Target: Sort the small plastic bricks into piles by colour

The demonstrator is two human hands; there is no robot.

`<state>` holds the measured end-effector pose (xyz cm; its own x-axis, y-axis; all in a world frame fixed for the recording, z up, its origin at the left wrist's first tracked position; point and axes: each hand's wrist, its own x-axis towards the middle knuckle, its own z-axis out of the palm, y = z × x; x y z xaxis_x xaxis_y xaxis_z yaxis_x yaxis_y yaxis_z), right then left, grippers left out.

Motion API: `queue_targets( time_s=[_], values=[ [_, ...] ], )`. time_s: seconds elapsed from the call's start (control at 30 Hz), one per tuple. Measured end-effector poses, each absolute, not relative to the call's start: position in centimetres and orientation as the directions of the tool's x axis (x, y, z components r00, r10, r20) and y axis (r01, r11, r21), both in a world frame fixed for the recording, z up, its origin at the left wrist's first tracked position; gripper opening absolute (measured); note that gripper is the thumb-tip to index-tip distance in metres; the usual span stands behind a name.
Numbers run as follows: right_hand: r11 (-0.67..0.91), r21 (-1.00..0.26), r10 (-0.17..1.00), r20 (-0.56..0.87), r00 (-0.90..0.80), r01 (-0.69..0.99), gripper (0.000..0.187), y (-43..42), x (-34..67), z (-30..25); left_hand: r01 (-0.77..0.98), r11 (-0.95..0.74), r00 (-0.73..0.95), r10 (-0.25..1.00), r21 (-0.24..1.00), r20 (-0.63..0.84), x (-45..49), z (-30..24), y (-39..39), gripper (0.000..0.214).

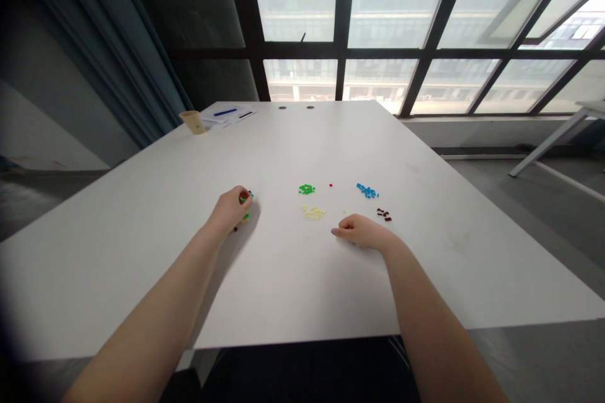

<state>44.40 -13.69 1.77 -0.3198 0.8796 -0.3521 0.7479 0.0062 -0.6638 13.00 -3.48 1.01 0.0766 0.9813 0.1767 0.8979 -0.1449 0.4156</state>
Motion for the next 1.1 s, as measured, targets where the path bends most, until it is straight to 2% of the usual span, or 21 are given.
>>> queue_targets(
  time_s=[0.23,0.37,0.53,0.83,0.93,1.1],
  values=[
    [0.034,-0.681,0.905,-0.290,-0.312,0.732,0.047,-13.5,44.2,1.6,0.682,-0.393,0.200,0.912,0.617,0.359,15.2,2.8,-5.6,0.013],
    [0.084,-0.705,0.946,-0.165,-0.278,0.704,0.044,-13.3,43.6,1.6,0.481,-0.454,0.280,0.890,0.750,0.360,17.5,3.2,-7.6,0.015],
    [0.125,-0.743,0.962,-0.072,-0.265,0.658,0.040,-13.4,42.2,2.0,0.317,-0.393,0.377,0.887,0.864,0.265,19.5,2.5,-9.0,0.022],
    [0.188,-0.746,0.956,-0.011,-0.294,0.639,0.026,-13.7,40.9,2.0,0.179,-0.265,0.467,0.871,0.947,0.155,20.0,1.9,-9.2,0.022],
    [0.275,-0.732,0.954,0.125,-0.274,0.623,0.016,-13.6,40.4,1.7,0.121,-0.213,0.498,0.858,0.969,0.127,20.2,1.7,-9.3,0.024],
    [0.451,-0.691,0.890,0.396,-0.226,0.565,0.016,-13.8,39.0,1.7,0.013,-0.115,0.582,0.808,0.993,0.086,20.4,1.2,-9.4,0.027]
  ],
)
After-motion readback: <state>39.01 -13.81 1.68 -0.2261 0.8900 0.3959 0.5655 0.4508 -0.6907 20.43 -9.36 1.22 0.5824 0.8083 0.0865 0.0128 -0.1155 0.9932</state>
